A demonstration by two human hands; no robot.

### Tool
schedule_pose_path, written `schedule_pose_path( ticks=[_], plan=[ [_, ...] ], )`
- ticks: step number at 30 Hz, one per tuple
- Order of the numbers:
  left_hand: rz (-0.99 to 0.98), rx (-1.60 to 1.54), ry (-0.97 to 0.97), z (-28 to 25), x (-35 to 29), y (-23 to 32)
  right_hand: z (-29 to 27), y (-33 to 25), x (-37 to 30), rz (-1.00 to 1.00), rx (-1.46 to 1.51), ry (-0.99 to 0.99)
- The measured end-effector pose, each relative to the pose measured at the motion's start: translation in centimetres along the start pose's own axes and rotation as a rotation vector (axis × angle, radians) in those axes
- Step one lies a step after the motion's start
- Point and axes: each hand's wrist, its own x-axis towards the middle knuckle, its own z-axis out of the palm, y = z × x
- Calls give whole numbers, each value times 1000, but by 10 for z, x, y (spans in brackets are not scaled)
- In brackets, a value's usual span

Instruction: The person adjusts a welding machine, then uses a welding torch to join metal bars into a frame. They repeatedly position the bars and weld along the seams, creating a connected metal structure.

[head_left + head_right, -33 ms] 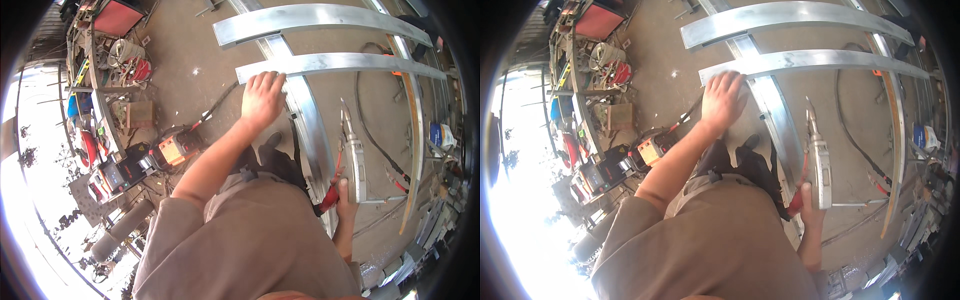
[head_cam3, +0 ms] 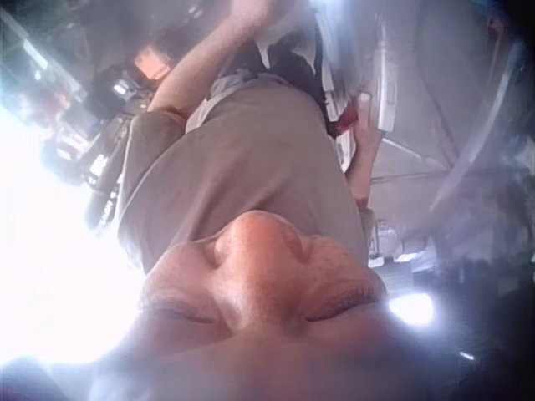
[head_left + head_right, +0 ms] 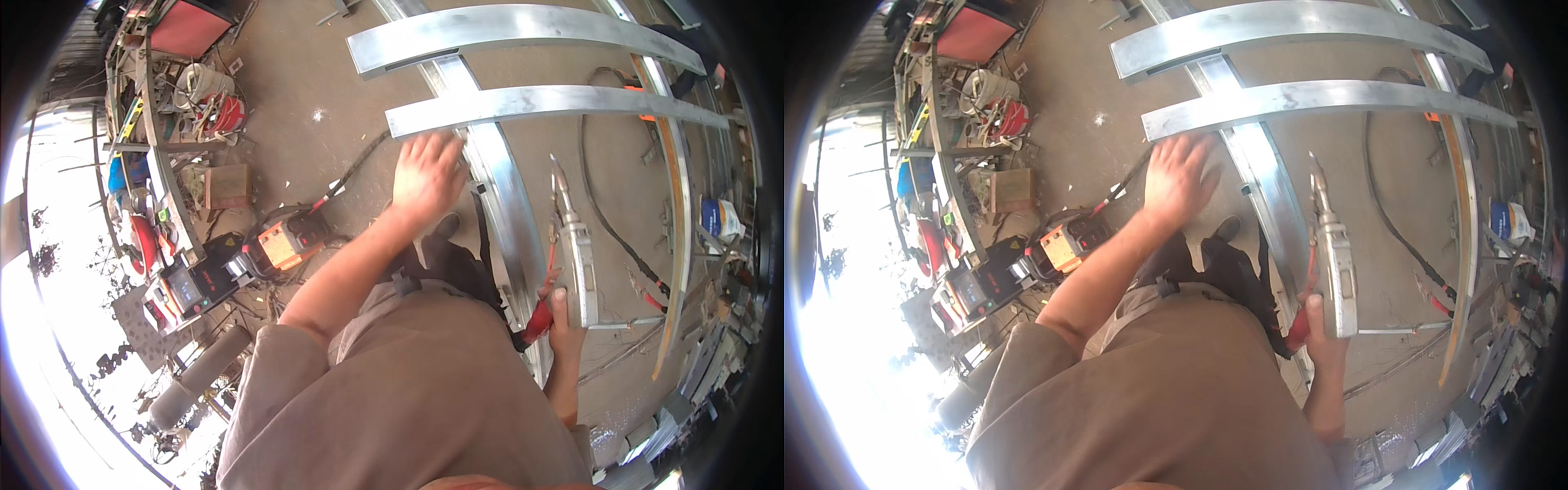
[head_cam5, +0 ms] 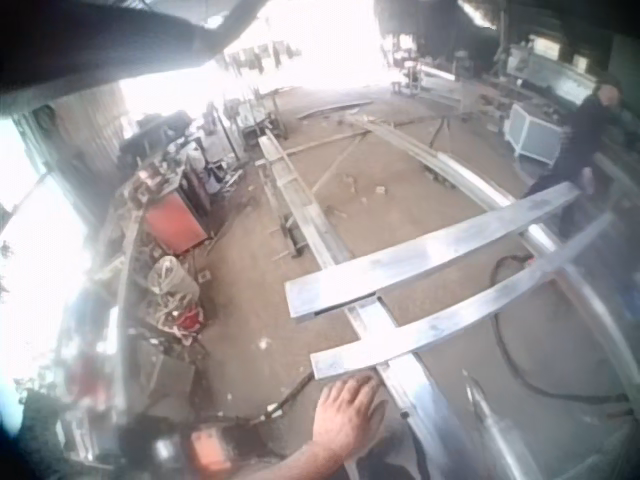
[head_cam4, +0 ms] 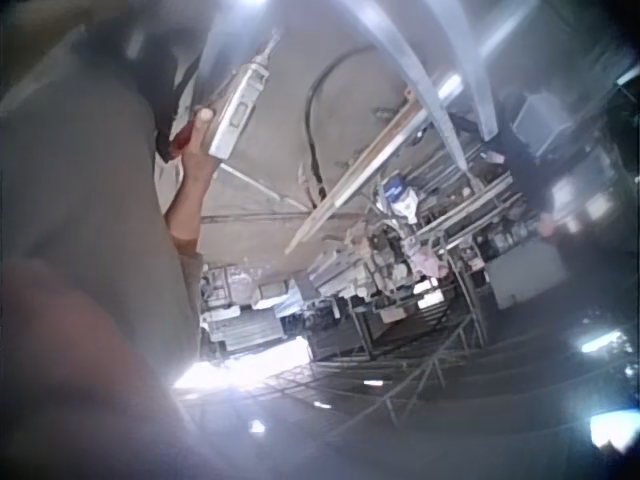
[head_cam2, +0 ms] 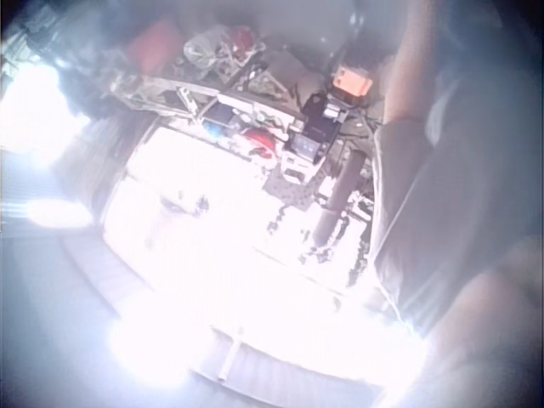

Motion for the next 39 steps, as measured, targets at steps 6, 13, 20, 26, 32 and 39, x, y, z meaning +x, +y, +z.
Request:
schedule_pose_path(
  ticks=[6,13,20,26,32,39],
  plan=[
    [-615,-994,-630,-50,-60,0,67,-56,22,56,-133,-169],
    [-815,-1312,-401,-56,-69,-59,153,-97,39,28,-207,-261],
    [-968,-1309,-102,-25,-34,-137,185,-105,41,106,-233,-247],
    [-963,-1341,-78,-25,-19,-146,199,-111,41,111,-261,-256],
    [-936,-1327,-83,-27,-18,-141,202,-123,46,125,-252,-292],
    [-644,-1367,-25,-13,-22,-136,207,-120,50,120,-282,-293]
  ],
)
